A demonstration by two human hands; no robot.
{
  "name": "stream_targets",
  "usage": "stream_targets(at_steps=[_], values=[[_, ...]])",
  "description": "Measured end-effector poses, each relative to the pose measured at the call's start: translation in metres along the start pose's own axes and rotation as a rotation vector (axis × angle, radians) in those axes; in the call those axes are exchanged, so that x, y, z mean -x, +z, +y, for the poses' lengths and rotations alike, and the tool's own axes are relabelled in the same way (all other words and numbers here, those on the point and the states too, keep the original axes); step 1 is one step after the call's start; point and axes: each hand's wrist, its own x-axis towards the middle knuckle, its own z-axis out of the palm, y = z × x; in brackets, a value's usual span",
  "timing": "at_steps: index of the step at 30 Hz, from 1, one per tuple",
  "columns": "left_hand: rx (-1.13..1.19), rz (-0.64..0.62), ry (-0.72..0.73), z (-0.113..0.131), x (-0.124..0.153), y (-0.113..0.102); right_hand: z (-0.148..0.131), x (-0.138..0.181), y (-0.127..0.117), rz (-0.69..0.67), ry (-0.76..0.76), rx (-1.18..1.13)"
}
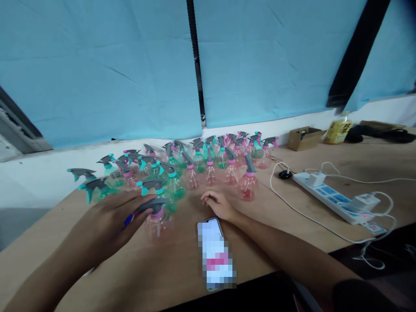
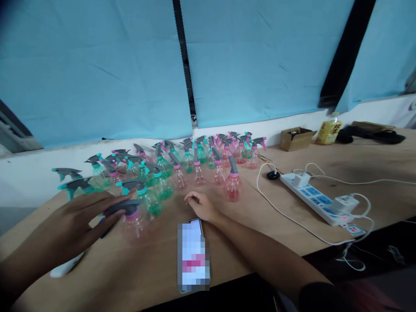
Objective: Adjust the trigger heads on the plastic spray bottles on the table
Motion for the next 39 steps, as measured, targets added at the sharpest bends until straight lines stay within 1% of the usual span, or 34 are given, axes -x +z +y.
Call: stream_targets(at_steps=[1,2,4,6,8,11,14,16,17,19,21,23,25,26,28,30,32,35,39], values=[[0.016,0.029,0.013,0.004,-0.006,0.000,-0.010,0.002,-0.004,0.032,-0.095,0.063],[0.029,0.034,0.024,0.008,-0.012,0.001,-0.020,0.004,-0.008,0.020,-0.206,0.135],[0.047,0.027,0.068,0.015,-0.026,0.006,-0.041,0.003,-0.013,-0.070,-0.398,0.243],[0.068,0.051,0.124,0.019,-0.040,0.013,-0.057,-0.006,-0.016,-0.104,-0.531,0.284],[0.097,0.014,0.147,0.021,-0.055,0.022,-0.066,-0.020,-0.014,-0.111,-0.571,0.258],[0.146,0.038,0.167,0.024,-0.075,0.038,-0.067,-0.045,-0.009,-0.128,-0.553,0.201],[0.183,0.104,0.183,0.028,-0.090,0.053,-0.061,-0.064,-0.006,-0.111,-0.601,0.107],[0.186,0.133,0.196,0.032,-0.098,0.061,-0.057,-0.070,-0.007,-0.084,-0.573,0.075],[0.181,0.167,0.181,0.034,-0.101,0.065,-0.055,-0.072,-0.008,-0.075,-0.541,0.067],[0.191,0.281,0.062,0.039,-0.103,0.072,-0.050,-0.074,-0.011,-0.068,-0.465,0.042],[0.309,0.401,-0.088,0.042,-0.102,0.084,-0.044,-0.075,-0.015,-0.066,-0.387,-0.012],[0.507,0.478,-0.249,0.043,-0.098,0.102,-0.036,-0.076,-0.017,-0.070,-0.316,-0.070],[0.783,0.506,-0.425,0.041,-0.090,0.124,-0.029,-0.078,-0.017,-0.070,-0.245,-0.114],[0.943,0.488,-0.510,0.040,-0.086,0.136,-0.026,-0.078,-0.016,-0.067,-0.211,-0.132],[1.192,0.379,-0.687,0.039,-0.076,0.158,-0.024,-0.078,-0.014,-0.077,-0.160,-0.182],[1.324,0.306,-0.840,0.039,-0.067,0.176,-0.025,-0.077,-0.013,-0.118,-0.133,-0.251],[1.382,0.267,-0.929,0.040,-0.059,0.188,-0.026,-0.076,-0.012,-0.163,-0.114,-0.336],[1.430,0.220,-0.979,0.043,-0.052,0.198,-0.027,-0.076,-0.010,-0.182,-0.094,-0.388],[1.380,0.187,-0.940,0.043,-0.049,0.203,-0.027,-0.077,-0.010,-0.185,-0.047,-0.394]])
